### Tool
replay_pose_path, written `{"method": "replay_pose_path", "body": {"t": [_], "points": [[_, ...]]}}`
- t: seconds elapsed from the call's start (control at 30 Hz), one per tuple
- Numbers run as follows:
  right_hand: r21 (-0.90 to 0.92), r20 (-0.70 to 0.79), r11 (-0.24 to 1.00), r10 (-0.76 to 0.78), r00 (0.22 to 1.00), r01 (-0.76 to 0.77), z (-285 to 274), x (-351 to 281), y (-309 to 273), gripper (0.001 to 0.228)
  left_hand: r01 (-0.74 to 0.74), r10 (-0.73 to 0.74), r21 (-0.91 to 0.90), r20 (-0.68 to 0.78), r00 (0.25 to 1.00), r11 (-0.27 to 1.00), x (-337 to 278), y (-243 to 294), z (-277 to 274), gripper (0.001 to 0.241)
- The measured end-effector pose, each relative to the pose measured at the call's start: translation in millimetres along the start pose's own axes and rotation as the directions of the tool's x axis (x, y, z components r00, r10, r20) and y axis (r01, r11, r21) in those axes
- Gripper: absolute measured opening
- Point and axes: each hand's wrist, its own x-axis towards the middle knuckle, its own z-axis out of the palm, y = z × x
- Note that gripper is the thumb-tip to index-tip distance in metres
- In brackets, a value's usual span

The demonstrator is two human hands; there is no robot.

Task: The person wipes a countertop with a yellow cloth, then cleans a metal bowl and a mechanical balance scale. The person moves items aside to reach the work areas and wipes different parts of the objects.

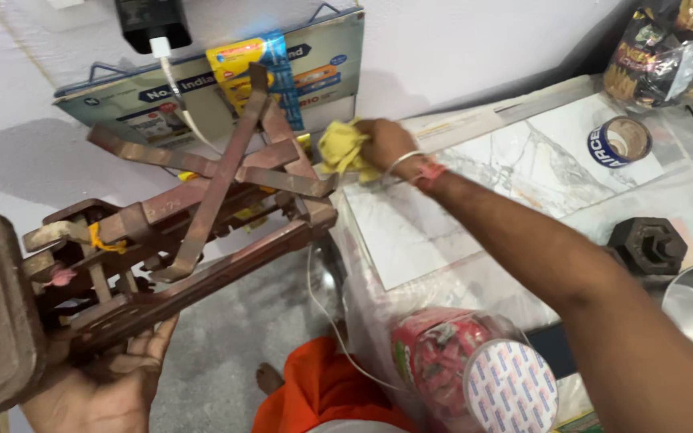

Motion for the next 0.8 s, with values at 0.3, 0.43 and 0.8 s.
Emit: {"method": "replay_pose_path", "body": {"t": [0.3, 0.43, 0.8], "points": [[-0.606, -0.027, 0.764, 0.260, 0.965, -0.223, -138.8, -18.2, 120.5, 0.038, -0.010, 0.008, -0.062, -0.028, 1.000, 0.998, -7.5, 0.7, -5.5, 0.063], [-0.588, 0.095, 0.796, 0.245, 0.965, -0.144, -105.4, 14.4, 164.6, 0.042, -0.008, 0.003, -0.064, -0.074, 0.997, 0.998, -16.4, -0.4, -9.5, 0.061], [-0.086, 0.538, 0.996, 0.027, 0.842, 0.024, 20.8, 70.4, 30.5, 0.033, -0.040, 0.034, -0.139, -0.045, 0.998, 0.989, -34.0, 4.6, -16.2, 0.056]]}}
